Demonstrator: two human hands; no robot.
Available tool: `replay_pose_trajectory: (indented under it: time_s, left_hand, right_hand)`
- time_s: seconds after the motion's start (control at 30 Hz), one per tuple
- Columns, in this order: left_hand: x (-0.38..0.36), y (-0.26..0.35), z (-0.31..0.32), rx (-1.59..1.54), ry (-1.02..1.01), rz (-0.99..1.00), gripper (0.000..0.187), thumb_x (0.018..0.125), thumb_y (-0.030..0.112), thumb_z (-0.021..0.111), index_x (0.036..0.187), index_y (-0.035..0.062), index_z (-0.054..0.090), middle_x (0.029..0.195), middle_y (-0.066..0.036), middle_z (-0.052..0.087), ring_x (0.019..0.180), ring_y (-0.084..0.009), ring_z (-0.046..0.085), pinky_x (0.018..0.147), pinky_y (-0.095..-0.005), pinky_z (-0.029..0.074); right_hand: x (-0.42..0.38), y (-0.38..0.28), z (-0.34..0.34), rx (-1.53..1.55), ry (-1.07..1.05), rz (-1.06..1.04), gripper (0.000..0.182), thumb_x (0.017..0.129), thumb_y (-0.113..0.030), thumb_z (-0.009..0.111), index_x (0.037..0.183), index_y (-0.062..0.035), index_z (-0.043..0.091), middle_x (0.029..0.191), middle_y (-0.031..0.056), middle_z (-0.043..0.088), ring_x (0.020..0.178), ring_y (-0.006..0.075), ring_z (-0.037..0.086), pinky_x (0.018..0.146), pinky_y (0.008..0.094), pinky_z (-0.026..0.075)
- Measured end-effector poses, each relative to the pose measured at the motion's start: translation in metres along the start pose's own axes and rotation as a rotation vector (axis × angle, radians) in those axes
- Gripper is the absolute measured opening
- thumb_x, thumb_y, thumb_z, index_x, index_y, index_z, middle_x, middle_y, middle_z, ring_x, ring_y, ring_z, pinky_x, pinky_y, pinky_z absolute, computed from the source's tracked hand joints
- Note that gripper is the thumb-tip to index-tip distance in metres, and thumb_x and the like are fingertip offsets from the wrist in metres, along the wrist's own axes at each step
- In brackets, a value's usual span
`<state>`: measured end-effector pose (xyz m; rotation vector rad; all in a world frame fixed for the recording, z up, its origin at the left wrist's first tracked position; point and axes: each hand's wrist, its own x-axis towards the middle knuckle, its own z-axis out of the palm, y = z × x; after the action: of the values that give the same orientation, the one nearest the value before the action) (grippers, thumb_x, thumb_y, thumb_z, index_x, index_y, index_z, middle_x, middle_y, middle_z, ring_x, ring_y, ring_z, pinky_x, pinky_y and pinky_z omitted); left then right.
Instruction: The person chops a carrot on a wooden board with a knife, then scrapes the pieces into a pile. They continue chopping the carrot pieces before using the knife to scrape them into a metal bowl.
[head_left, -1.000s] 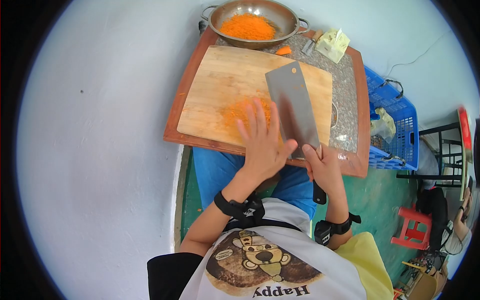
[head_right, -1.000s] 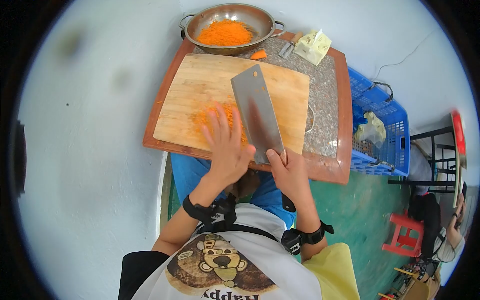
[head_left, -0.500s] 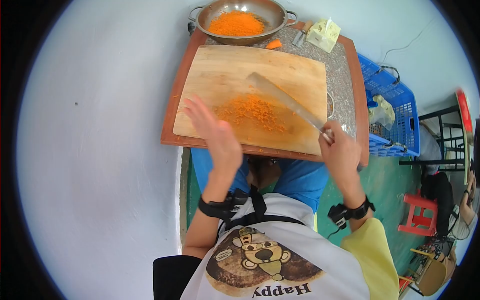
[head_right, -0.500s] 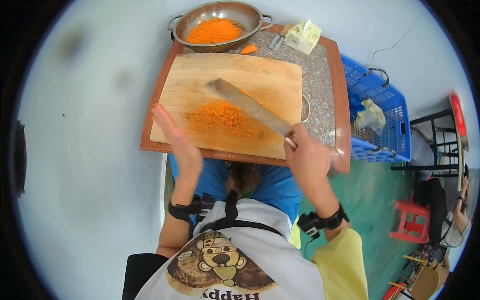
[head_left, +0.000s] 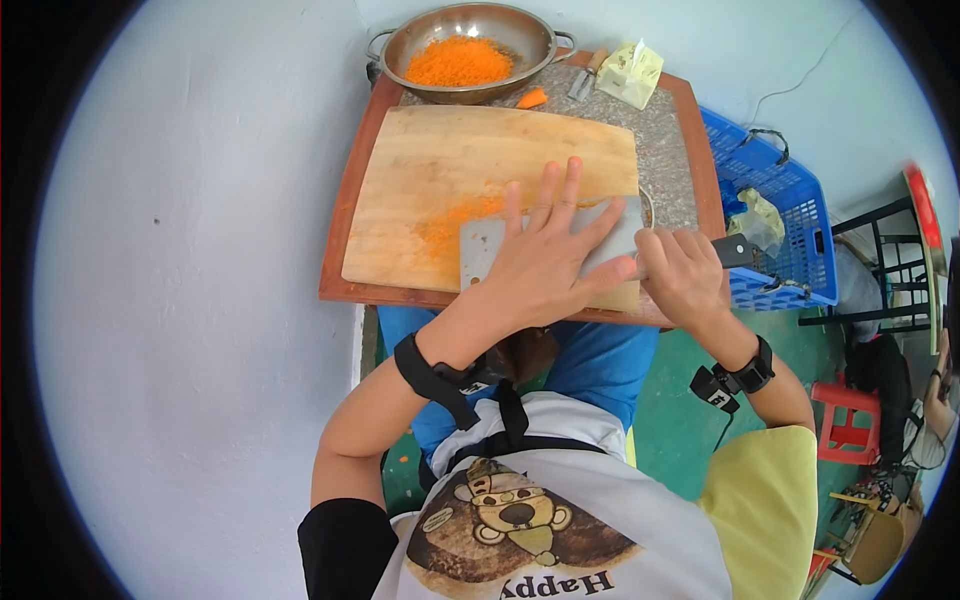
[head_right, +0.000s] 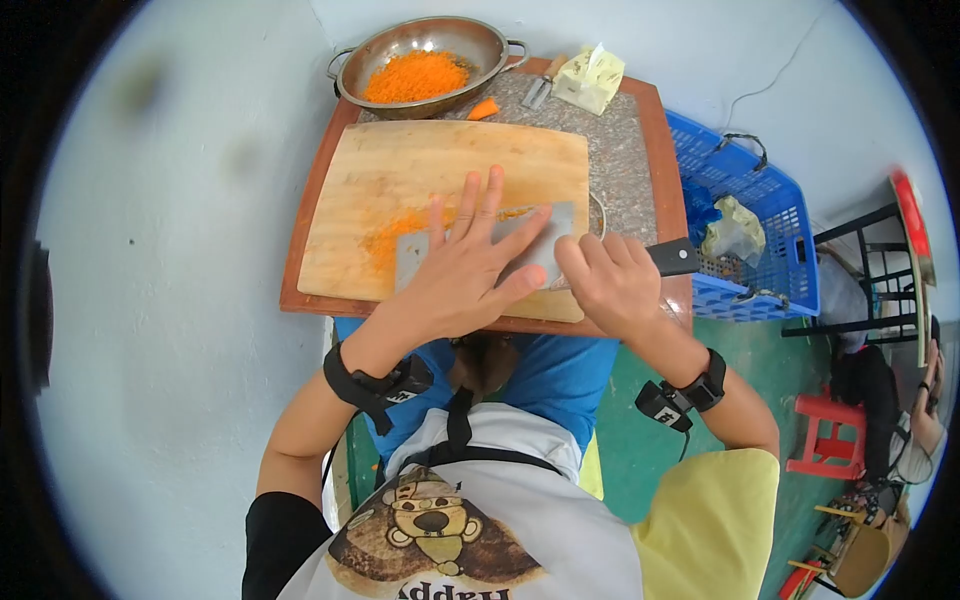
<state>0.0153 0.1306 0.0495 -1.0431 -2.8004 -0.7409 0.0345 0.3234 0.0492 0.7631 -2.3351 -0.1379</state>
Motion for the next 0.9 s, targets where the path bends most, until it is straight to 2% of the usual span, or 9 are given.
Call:
replay_pose_trajectory:
  time_s: [0.07,0.3,0.37,0.6,0.67,0.9]
  left_hand:
    - [0.007,0.005,0.003,-0.023,0.015,0.027,0.062,0.085,0.059,0.027,0.134,0.0206,0.033,0.141,-0.026,0.004,0.130,-0.0436,0.001,0.098,-0.0618,0.001]
    - [0.010,0.001,0.007,-0.035,0.060,-0.034,0.061,0.086,0.059,0.026,0.132,0.0213,0.038,0.141,-0.026,0.003,0.130,-0.0434,-0.002,0.098,-0.0606,0.000]
    - [0.007,-0.002,0.009,-0.009,0.152,-0.081,0.067,0.083,0.062,0.030,0.128,0.0144,0.044,0.140,-0.028,0.009,0.130,-0.0433,0.004,0.098,-0.0603,0.004]
    - [0.001,-0.005,0.007,0.031,0.157,-0.115,0.063,0.084,0.059,0.033,0.127,0.0148,0.044,0.140,-0.028,0.009,0.130,-0.0436,0.005,0.098,-0.0605,0.004]
    - [-0.001,-0.008,0.004,0.064,0.119,-0.163,0.059,0.086,0.058,0.027,0.131,0.0219,0.038,0.142,-0.024,0.002,0.130,-0.0435,0.000,0.098,-0.0614,0.001]
    - [-0.006,-0.018,0.003,0.144,0.096,-0.182,0.058,0.087,0.056,0.028,0.131,0.0211,0.039,0.142,-0.024,0.001,0.130,-0.0440,0.001,0.098,-0.0612,0.001]
  right_hand:
    - [0.000,0.001,-0.001,-0.061,0.022,-0.066,0.011,0.064,-0.013,0.052,0.073,-0.0120,0.046,0.059,-0.0009,0.038,0.052,0.0132,0.041,0.048,0.0263,0.033]
    - [0.002,0.000,-0.001,-0.062,0.083,-0.070,0.014,0.065,-0.014,0.052,0.079,-0.0117,0.050,0.058,-0.0010,0.035,0.051,0.0120,0.041,0.047,0.0257,0.032]
    - [0.000,0.002,-0.001,-0.069,0.032,-0.079,0.016,0.066,-0.015,0.052,0.081,-0.0113,0.051,0.058,-0.0011,0.036,0.051,0.0120,0.041,0.047,0.0256,0.032]
    - [0.002,0.000,-0.003,-0.047,0.058,-0.095,0.020,0.068,-0.018,0.052,0.086,-0.0107,0.051,0.059,-0.0010,0.037,0.052,0.0123,0.041,0.048,0.0258,0.032]
    - [0.003,0.000,-0.004,-0.038,0.035,-0.087,0.023,0.068,-0.022,0.052,0.088,-0.0104,0.051,0.059,-0.0008,0.037,0.052,0.0126,0.041,0.049,0.0260,0.033]
    - [0.002,0.002,-0.006,-0.068,0.021,-0.067,0.021,0.068,-0.023,0.052,0.085,-0.0106,0.051,0.059,-0.0010,0.037,0.052,0.0122,0.041,0.048,0.0259,0.032]
